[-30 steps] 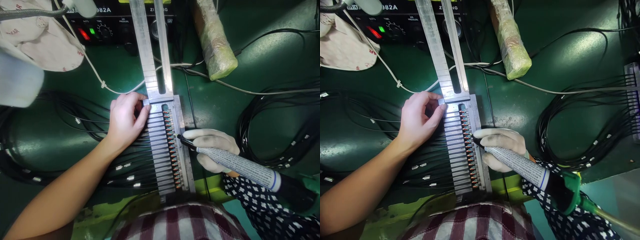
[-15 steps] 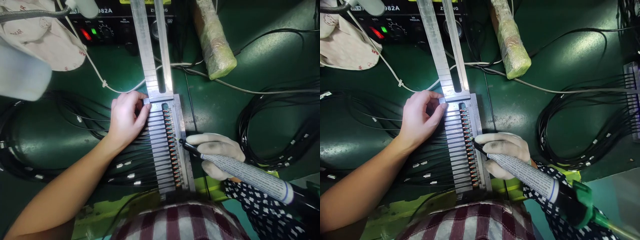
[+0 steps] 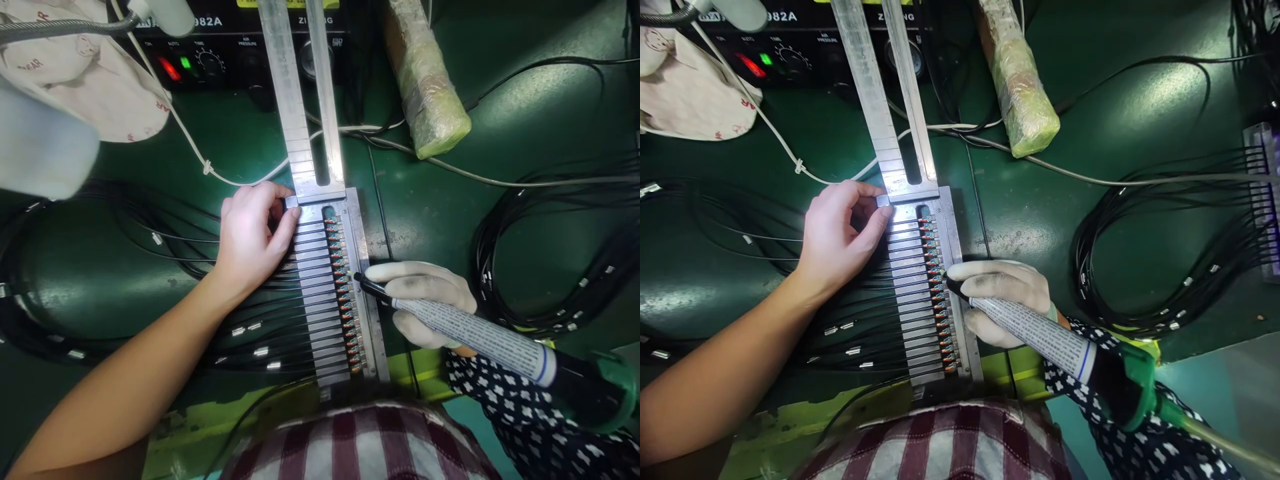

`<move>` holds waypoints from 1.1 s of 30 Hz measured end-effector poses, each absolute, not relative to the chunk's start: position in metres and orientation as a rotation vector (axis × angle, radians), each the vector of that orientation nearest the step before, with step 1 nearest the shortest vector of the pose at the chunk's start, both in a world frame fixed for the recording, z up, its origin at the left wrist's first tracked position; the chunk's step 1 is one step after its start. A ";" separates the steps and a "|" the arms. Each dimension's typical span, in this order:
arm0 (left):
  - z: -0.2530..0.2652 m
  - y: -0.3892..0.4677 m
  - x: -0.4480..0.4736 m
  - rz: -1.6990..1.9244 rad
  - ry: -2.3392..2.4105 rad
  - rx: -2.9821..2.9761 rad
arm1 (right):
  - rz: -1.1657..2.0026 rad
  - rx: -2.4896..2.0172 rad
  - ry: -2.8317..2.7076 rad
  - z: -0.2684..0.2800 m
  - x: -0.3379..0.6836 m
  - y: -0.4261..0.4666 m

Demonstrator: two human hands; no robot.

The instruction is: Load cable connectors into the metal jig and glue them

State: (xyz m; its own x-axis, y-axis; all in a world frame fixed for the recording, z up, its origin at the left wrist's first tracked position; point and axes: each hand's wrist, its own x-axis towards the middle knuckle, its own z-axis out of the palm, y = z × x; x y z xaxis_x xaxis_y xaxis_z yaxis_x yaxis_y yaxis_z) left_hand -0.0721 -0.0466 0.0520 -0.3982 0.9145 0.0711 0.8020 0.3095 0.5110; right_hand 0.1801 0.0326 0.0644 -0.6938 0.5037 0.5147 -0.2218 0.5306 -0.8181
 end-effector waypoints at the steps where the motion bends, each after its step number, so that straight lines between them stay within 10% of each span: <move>1: 0.052 -0.047 -0.072 0.708 2.343 1.573 | 1.207 -0.230 -1.997 0.064 0.180 0.032; 33: 0.052 -0.047 -0.073 0.718 2.343 1.612 | 1.228 -0.265 -2.013 0.065 0.179 0.034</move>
State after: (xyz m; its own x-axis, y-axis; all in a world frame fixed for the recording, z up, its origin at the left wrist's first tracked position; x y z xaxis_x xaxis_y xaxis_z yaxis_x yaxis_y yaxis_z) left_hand -0.0725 -0.0468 0.0516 -0.3812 0.9190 0.1010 0.8178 0.2842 0.5004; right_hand 0.1788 0.0335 0.0651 -0.6973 0.5227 0.4904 -0.1967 0.5184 -0.8322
